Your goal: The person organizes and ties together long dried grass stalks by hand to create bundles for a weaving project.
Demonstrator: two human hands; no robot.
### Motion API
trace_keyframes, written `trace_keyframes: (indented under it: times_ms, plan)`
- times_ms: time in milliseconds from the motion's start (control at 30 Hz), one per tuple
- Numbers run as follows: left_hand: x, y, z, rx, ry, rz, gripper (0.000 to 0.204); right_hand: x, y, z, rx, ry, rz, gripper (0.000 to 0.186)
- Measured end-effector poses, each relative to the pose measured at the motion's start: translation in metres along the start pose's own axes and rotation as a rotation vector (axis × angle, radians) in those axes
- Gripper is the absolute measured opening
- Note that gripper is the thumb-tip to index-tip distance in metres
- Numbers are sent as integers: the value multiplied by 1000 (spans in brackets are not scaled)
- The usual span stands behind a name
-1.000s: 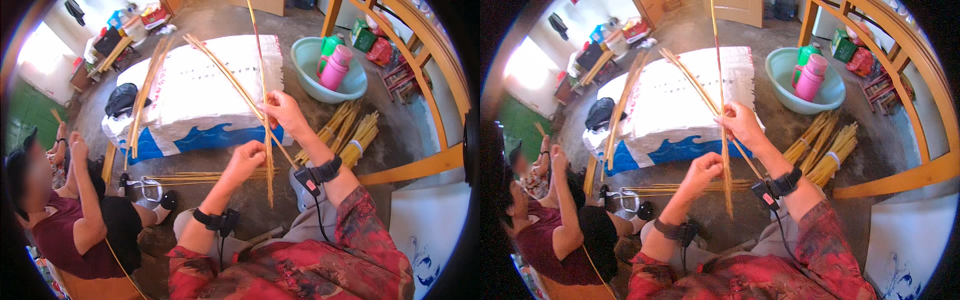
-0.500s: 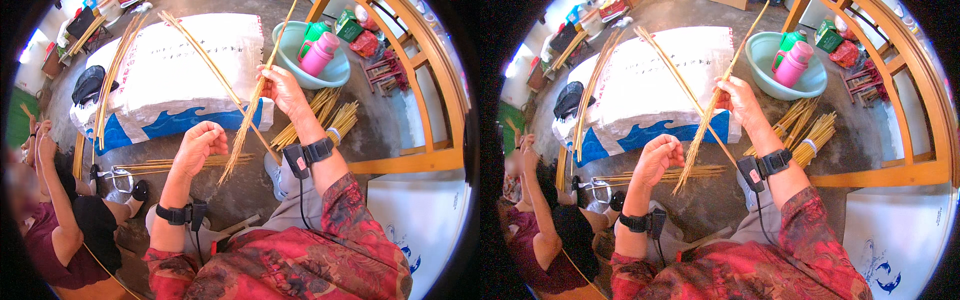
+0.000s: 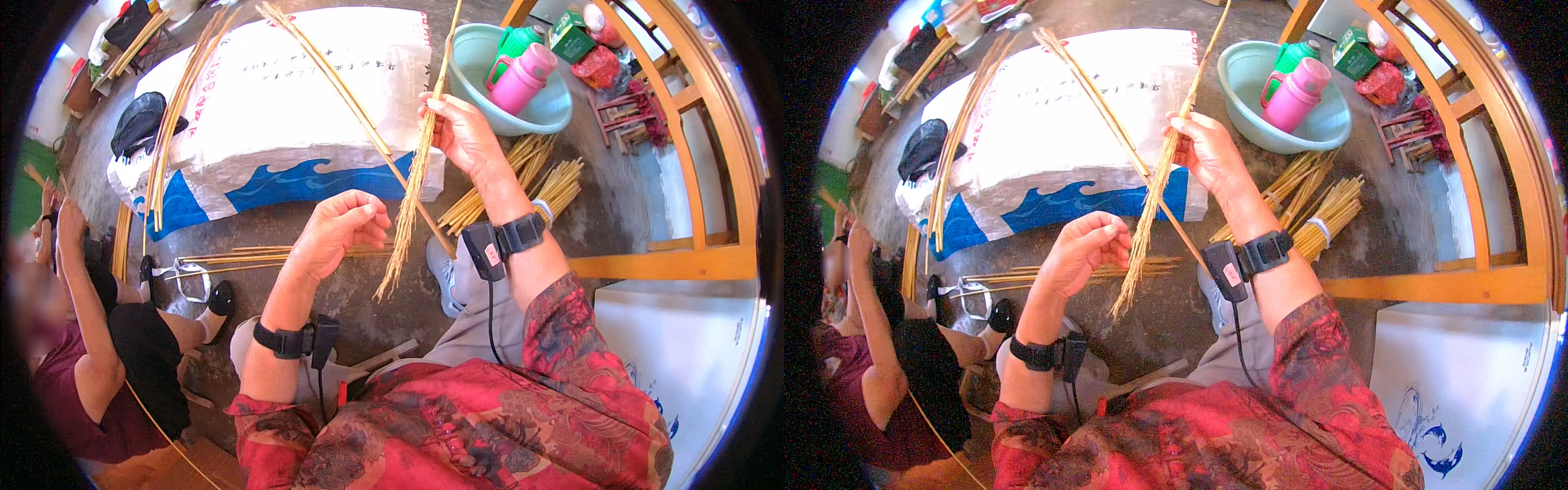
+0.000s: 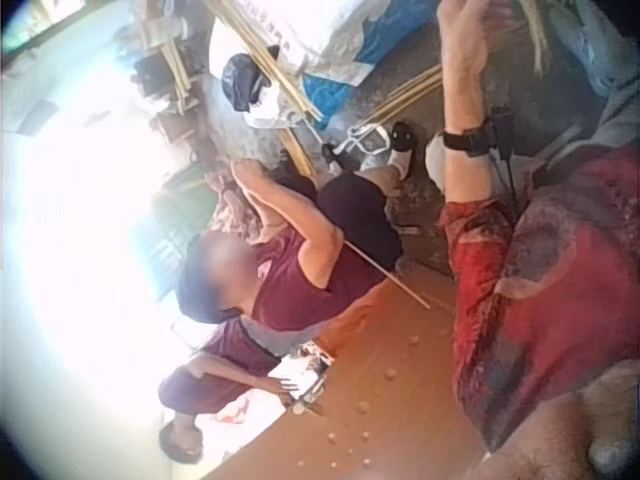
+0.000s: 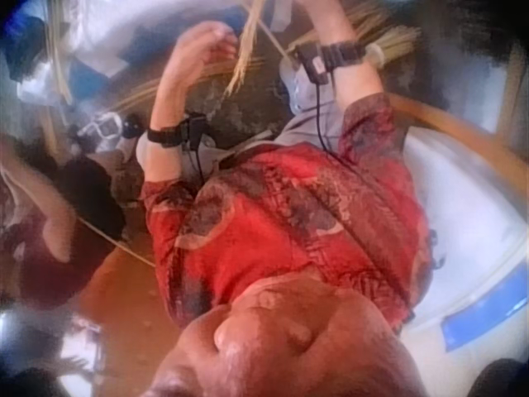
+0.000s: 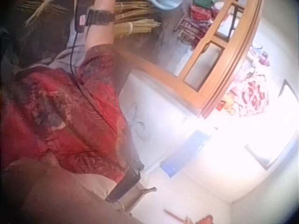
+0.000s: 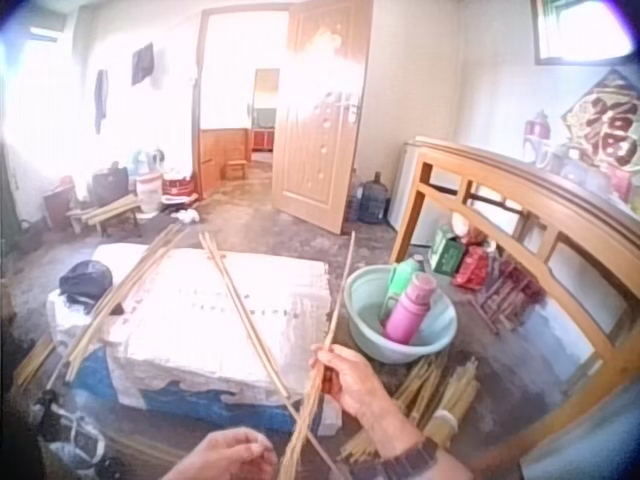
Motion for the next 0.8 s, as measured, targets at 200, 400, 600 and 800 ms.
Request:
trace_keyframes:
  times_ms: [200, 400, 600, 800]
  plan:
    - [9, 4, -19, 42, 78, 83, 14, -4, -1, -8, -36, -16, 14, 20]
    - [10, 3, -20, 97, 123, 69, 11, -2, 0, -17, -27, 0, 57, 21]
    - [12, 1, -11, 58, 120, 62, 7, 1, 0, -17, -22, -5, 57, 22]
    - [-8, 2, 7, -134, -375, -140, 6, 6, 1, -4, -70, 188, 26, 20]
Point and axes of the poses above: each hand's wrist, its own y-axis away from the middle knuckle, its own z-axis out of the back of the hand, x = y × z, the point moved 10 cm from there along -y, towards the middle knuckle
